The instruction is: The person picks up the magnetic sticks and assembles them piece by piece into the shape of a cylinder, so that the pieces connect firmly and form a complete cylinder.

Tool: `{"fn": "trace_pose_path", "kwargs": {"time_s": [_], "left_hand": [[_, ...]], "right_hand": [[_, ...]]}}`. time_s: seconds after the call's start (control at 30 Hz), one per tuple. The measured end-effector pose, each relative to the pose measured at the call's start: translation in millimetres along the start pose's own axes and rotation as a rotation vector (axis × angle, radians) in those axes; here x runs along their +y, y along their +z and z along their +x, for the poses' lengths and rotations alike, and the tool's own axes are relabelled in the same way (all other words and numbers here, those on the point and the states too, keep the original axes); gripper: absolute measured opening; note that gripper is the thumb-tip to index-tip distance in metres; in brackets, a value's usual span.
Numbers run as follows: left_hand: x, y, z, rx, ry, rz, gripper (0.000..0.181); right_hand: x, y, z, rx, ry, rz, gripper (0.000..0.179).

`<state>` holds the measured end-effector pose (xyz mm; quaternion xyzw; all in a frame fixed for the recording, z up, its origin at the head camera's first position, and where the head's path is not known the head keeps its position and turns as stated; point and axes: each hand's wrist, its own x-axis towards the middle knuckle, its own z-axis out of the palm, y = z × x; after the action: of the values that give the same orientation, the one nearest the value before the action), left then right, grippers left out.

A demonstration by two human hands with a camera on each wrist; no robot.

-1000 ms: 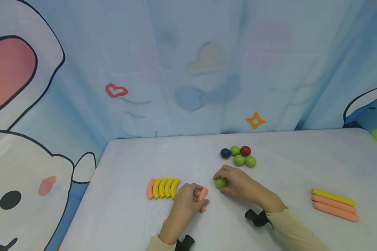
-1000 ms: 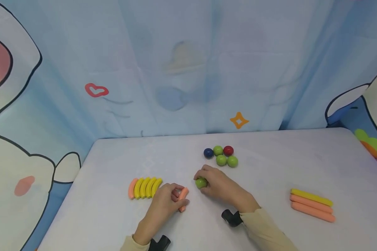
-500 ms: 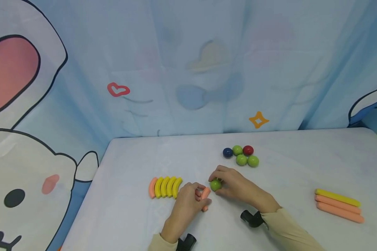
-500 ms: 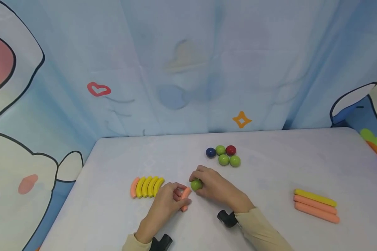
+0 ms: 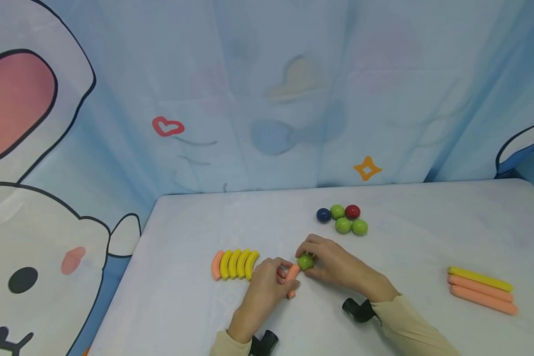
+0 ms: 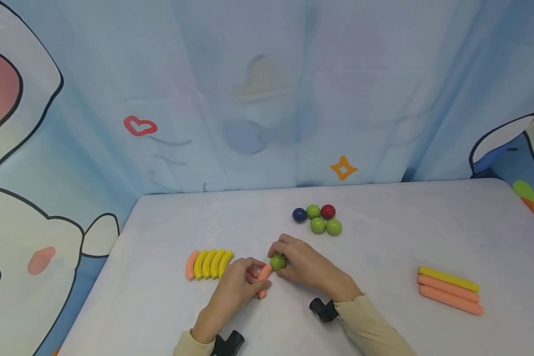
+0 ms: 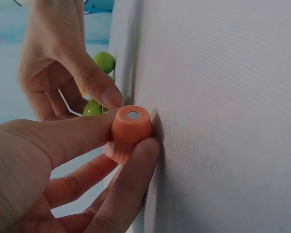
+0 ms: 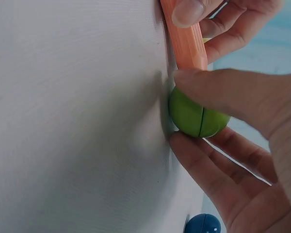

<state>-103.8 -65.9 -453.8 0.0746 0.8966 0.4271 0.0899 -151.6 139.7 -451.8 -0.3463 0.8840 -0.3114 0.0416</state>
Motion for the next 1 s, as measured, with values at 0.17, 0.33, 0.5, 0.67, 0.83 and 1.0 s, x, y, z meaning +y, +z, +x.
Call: {"fn": "trace_pose_path", "kwargs": {"time_s": [0.17, 0.33, 0.5, 0.67, 0.83, 1.0], "left_hand": [[2.2, 0.5, -0.1, -0.007, -0.01, 0.017, 0.031], [4.4, 1.7, -1.1, -0.008, -0.022, 0.037, 0.032], [3.6, 3.1, -2.2, 0.015, 0.014, 0.033, 0.027], [3.9, 3.0, -1.5, -0.016, 0.026, -0.021, 0.019], [7.0, 3.3, -0.4, -0.077, -0.052, -0.158, 0.02], [12.3, 8.3, 0.8, -0.033, -0.119, -0.139, 0.025]], "right_hand": [[0.2, -1.0, -2.1, -0.006, -0.004, 0.008, 0.03], [0.5, -1.8, -2.6, -0.002, -0.017, 0.025, 0.032], [1.1, -1.7, -2.6, 0.001, -0.031, 0.038, 0.033], [2.0, -0.4, -3.4, 0.008, -0.055, 0.052, 0.033], [2.0, 1.0, -4.2, 0.012, -0.058, 0.048, 0.032], [0.3, 1.4, -5.0, 0.021, -0.059, 0.048, 0.033]]}}
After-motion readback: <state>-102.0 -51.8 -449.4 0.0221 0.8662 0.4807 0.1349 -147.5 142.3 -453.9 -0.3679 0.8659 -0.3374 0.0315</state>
